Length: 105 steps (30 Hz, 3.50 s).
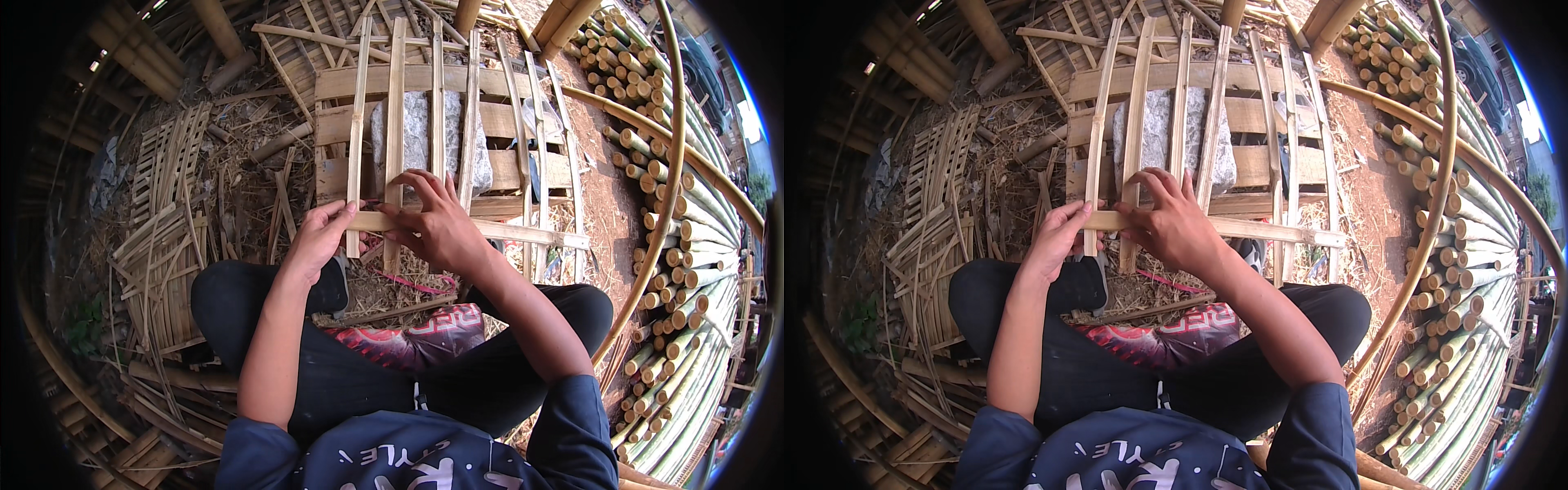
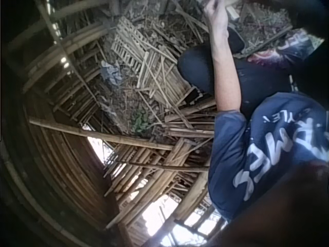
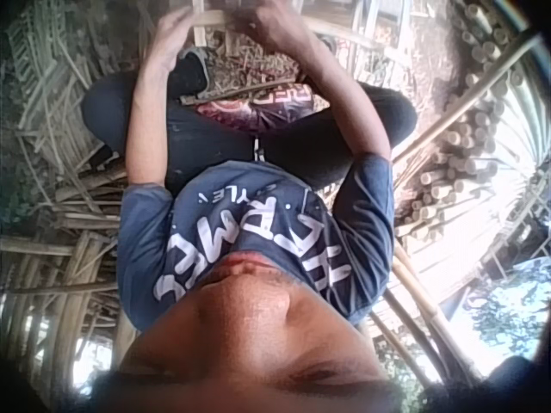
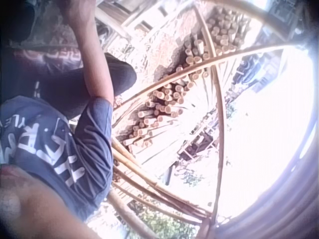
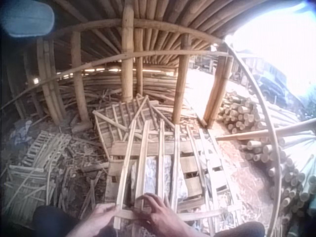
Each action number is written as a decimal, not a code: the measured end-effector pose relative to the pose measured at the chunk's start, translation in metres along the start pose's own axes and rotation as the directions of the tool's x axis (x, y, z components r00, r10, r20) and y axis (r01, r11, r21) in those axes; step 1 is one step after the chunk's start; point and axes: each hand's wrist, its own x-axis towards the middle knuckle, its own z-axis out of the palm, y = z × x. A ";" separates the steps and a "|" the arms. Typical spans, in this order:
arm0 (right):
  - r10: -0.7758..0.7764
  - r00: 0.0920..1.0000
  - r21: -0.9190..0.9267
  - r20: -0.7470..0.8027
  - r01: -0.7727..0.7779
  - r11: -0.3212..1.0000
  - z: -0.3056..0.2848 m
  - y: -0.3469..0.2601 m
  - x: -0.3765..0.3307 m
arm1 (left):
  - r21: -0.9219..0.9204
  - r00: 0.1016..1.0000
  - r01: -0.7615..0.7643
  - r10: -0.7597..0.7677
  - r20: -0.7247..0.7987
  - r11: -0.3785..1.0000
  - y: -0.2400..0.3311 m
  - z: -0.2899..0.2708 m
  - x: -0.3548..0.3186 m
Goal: The person weaves bamboo slats into a lattice structure by hand, using a small hammer to adjust the position of the horizontal slats against a stone weight.
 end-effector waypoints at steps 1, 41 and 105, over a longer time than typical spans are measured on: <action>0.001 1.000 0.000 0.001 -0.001 1.000 0.000 0.000 0.000 | -0.001 1.000 0.001 -0.001 0.001 1.000 0.000 0.000 0.000; -0.014 1.000 -0.039 0.004 0.014 0.999 0.000 0.003 -0.003 | 0.030 0.999 -0.045 0.045 0.010 0.999 -0.008 -0.006 0.005; -0.018 1.000 -0.079 0.005 0.018 0.997 0.001 0.002 -0.002 | 0.025 0.996 -0.088 0.087 0.020 0.996 -0.010 -0.006 0.006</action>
